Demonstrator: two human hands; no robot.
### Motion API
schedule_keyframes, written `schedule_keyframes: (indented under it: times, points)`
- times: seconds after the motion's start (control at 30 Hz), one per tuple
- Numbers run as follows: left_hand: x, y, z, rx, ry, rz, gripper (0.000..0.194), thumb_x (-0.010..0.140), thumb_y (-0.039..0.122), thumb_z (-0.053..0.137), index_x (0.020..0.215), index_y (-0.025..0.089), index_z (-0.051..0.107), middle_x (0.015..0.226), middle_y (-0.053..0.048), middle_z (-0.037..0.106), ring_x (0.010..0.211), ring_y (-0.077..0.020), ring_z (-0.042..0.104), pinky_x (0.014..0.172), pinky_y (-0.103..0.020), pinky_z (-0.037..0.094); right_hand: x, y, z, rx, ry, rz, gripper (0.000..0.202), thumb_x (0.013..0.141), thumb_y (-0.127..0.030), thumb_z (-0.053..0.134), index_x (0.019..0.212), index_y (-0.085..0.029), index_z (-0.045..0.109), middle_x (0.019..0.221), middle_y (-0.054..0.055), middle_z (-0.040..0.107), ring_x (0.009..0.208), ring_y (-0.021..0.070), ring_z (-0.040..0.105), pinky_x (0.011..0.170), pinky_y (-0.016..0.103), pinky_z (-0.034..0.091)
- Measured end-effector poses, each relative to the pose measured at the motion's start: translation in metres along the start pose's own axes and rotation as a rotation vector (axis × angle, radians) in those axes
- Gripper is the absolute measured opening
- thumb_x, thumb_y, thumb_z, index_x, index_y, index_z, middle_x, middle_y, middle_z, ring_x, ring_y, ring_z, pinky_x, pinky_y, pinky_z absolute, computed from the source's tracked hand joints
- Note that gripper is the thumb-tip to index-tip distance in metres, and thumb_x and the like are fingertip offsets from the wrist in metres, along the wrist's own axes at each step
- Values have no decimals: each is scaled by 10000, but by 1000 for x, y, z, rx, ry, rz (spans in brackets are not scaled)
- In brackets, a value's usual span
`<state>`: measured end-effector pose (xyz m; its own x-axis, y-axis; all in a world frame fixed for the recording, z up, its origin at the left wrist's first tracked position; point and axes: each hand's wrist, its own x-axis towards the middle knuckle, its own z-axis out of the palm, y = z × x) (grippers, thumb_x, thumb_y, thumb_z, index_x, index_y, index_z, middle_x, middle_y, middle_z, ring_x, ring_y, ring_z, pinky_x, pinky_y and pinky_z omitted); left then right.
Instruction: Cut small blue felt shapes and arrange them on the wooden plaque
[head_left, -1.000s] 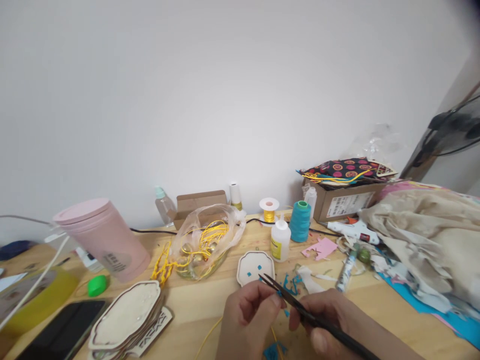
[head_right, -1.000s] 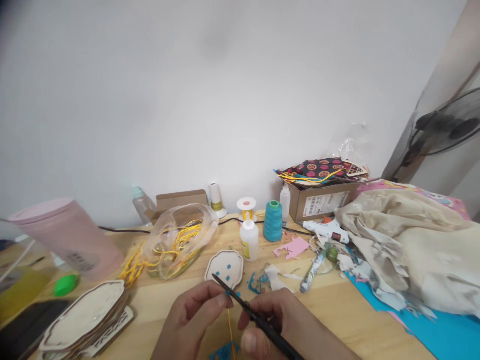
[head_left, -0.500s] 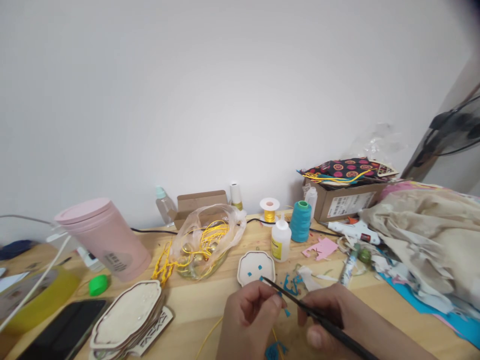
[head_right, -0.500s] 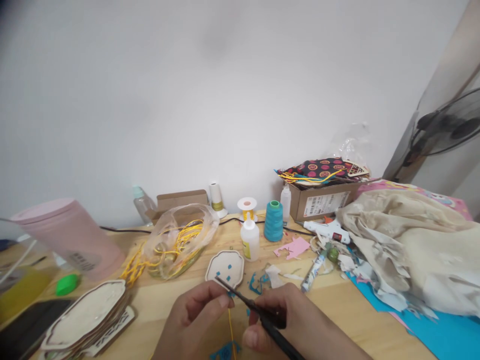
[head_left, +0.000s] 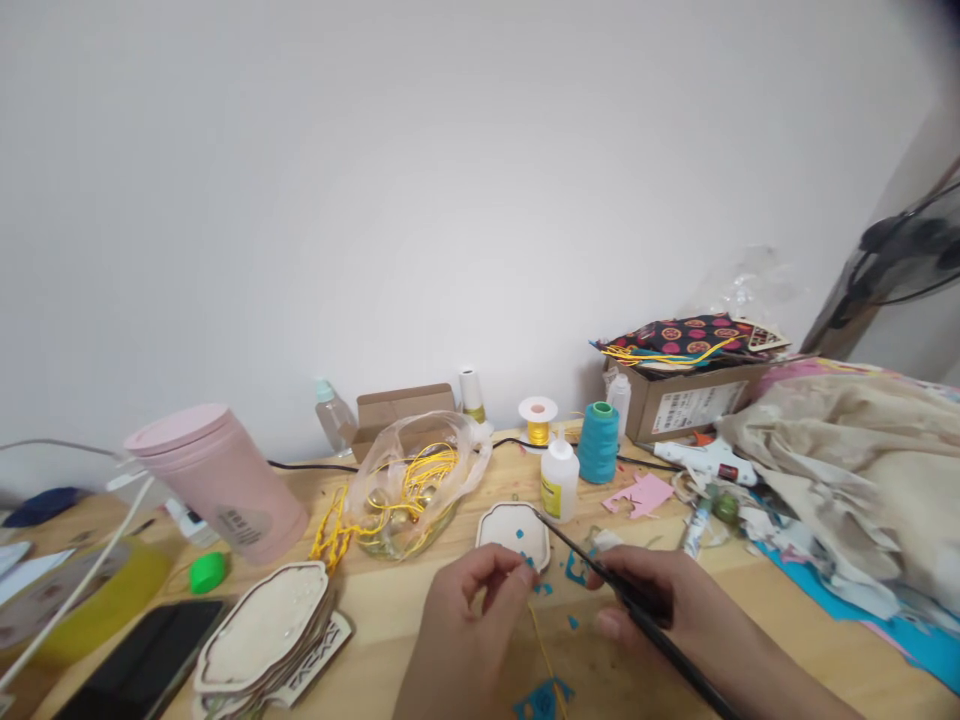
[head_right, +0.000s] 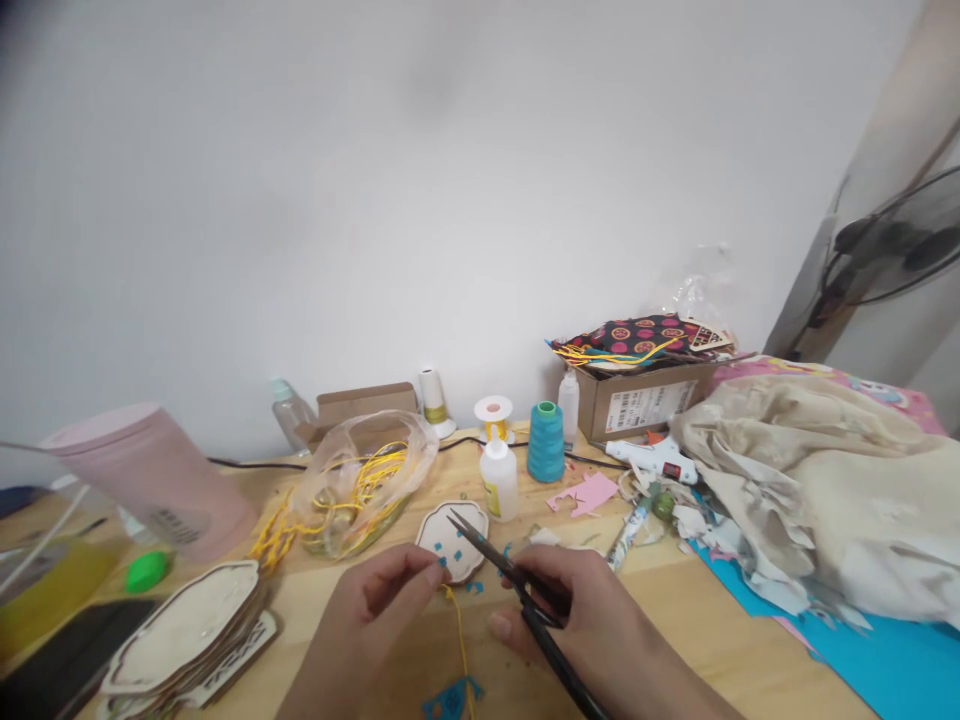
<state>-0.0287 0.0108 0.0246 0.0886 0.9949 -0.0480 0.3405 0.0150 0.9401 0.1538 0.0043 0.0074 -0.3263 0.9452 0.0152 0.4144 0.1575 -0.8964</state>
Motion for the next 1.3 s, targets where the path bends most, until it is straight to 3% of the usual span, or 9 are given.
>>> schedule_keyframes:
  times: [0.07,0.2,0.33,0.53,0.67,0.8,0.93,1.07,1.3]
  points:
    - [8,-5,-9,279,-19,79,216,748,283,425,653,152,569,622,-14,565,633,-167,506,577,-235,371,1,3,0,-70,15,2,162,696,-303,567,750,-150,578,553,-52,368,506,121,332,440,212,261]
    - [27,-12,-22,437,-68,87,197,725,246,413,615,174,560,529,26,514,535,-149,470,494,-219,323,2,7,1,-149,23,-18,160,697,-331,568,703,-172,576,550,-44,401,512,134,366,455,217,291]
    - [47,-12,-23,607,-91,78,176,644,172,433,504,186,539,483,36,486,502,-140,446,459,-218,252,0,8,1,-193,21,-27,168,692,-336,581,640,-184,533,544,-56,375,510,130,367,447,210,278]
    - [67,-7,-25,740,-168,59,167,573,185,489,407,189,494,406,56,428,434,-119,392,426,-228,203,-1,7,-2,-221,29,-52,135,707,-290,558,631,-187,516,543,-57,375,515,129,385,443,206,270]
    - [72,-8,-34,730,-182,69,199,633,247,479,455,179,538,422,53,423,447,-124,397,421,-220,221,0,7,-2,-219,31,-61,131,708,-286,561,632,-187,517,547,-56,387,516,128,385,442,206,267]
    - [53,-7,-39,670,-171,62,231,711,297,434,680,171,625,528,24,529,523,-150,469,457,-217,292,1,4,-2,-195,32,-29,163,713,-324,567,633,-189,521,551,-50,413,518,133,397,444,210,278]
    - [6,-12,-23,613,-195,61,189,721,279,466,751,191,631,659,-12,599,636,-175,523,570,-241,370,0,2,-1,-178,49,-42,103,713,-288,567,685,-189,566,581,-38,466,542,148,436,462,217,310]
    - [-31,-26,1,689,-183,109,209,531,260,688,719,173,663,772,-78,610,755,-242,520,678,-312,384,-1,3,0,-188,68,-63,69,711,-251,564,711,-185,582,592,-32,489,532,147,444,459,219,320]
    - [-32,-18,4,685,-286,-9,147,581,184,630,725,164,650,762,-65,622,723,-220,522,663,-295,374,0,3,3,-243,64,-83,57,716,-234,554,723,-181,574,588,-34,464,531,147,428,463,226,315]
